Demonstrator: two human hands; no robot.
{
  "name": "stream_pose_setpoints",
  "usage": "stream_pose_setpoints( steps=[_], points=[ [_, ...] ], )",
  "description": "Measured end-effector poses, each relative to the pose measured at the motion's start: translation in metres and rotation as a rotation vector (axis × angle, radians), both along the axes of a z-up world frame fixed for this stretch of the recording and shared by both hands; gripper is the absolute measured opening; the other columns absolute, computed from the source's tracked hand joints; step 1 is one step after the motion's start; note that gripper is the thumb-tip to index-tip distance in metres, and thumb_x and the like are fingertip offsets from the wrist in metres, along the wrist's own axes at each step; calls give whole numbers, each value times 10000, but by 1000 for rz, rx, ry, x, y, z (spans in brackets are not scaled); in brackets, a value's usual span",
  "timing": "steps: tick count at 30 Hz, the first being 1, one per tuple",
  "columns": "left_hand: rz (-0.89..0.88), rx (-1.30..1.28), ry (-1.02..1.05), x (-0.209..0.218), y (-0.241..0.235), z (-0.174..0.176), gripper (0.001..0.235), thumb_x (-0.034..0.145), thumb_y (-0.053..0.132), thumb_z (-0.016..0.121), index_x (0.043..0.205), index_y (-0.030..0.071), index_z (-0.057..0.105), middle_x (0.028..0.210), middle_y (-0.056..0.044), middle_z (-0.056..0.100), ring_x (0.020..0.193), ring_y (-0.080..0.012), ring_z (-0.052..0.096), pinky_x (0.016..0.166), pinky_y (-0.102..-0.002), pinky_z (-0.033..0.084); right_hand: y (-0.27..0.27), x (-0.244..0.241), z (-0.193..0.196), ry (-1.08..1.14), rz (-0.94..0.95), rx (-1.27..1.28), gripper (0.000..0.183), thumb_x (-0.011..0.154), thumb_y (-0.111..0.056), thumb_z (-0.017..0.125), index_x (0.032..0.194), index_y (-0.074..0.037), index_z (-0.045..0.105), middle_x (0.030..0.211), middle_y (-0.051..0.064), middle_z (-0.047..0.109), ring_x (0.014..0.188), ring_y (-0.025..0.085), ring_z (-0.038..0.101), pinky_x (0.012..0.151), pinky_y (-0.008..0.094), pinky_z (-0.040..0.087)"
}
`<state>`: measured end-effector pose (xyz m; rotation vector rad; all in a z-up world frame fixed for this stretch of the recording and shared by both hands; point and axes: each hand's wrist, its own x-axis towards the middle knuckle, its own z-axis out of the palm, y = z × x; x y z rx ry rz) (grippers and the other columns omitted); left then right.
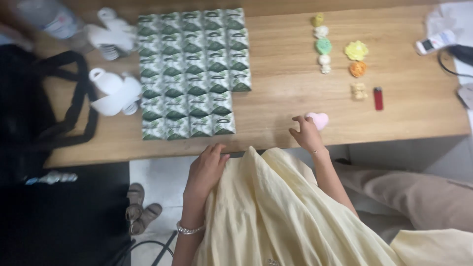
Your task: The recorder is packaging small decorative flower-shaped candles into plastic bags and then into decorative boxes.
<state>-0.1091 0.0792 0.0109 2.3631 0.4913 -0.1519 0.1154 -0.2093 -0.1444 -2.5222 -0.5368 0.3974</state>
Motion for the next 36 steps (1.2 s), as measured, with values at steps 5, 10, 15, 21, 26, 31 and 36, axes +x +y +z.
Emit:
stream_pose_setpoints(
  steps=[5,10,15,21,26,31,36],
  points=[
    [133,57,30,-56,33,4,289,965,258,632,1191,78,622,1152,-161,677,1026,-379,670,821,-485,549,101,-19,13,-2,143,96,434,881,-204,760,1285,-93,651,1253,244,603,973,398,671,861,454,547],
    [277,93,63,-97,47,-5,299,957,242,638,1206,77,619,1111,-183,685,974,-396,689,797,-491,565,160,-36,36,-60,382,110,409,882,-175,761,1269,-79,668,1220,243,633,934,389,674,845,450,549],
    [295,82,1,-76,61,-10,339,947,235,646,1232,55,609,1113,-209,676,965,-414,684,779,-506,559,184,-33,65,-24,530,254,354,892,-178,745,1226,-71,694,1073,182,705,966,322,706,856,420,561],
    [118,15,-84,-2,56,41,298,985,261,617,1238,102,611,1195,-136,681,1070,-371,661,853,-485,537,155,-5,118,-41,403,266,308,914,-160,728,1212,-86,708,1076,114,739,955,269,725,798,394,577],
    [-223,-200,-291,75,46,99,307,978,240,624,1251,99,609,1221,-97,690,1131,-296,681,887,-425,546,108,5,198,-159,173,407,239,942,-113,696,1177,-72,710,1057,87,744,948,218,743,778,345,590],
    [-518,-224,-583,137,12,174,308,995,203,646,1282,94,623,1203,-105,687,1136,-290,682,899,-394,547,61,-15,285,-346,-43,471,221,970,-87,682,1186,-63,719,1037,74,758,946,189,744,781,325,579],
    [-609,-153,-1020,177,-22,237,263,1043,145,657,1291,63,623,1254,-118,642,1221,-292,665,1005,-398,549,24,0,346,-655,-85,525,176,996,-51,694,1166,-53,738,1087,93,753,972,189,735,851,301,585]
  ],
)
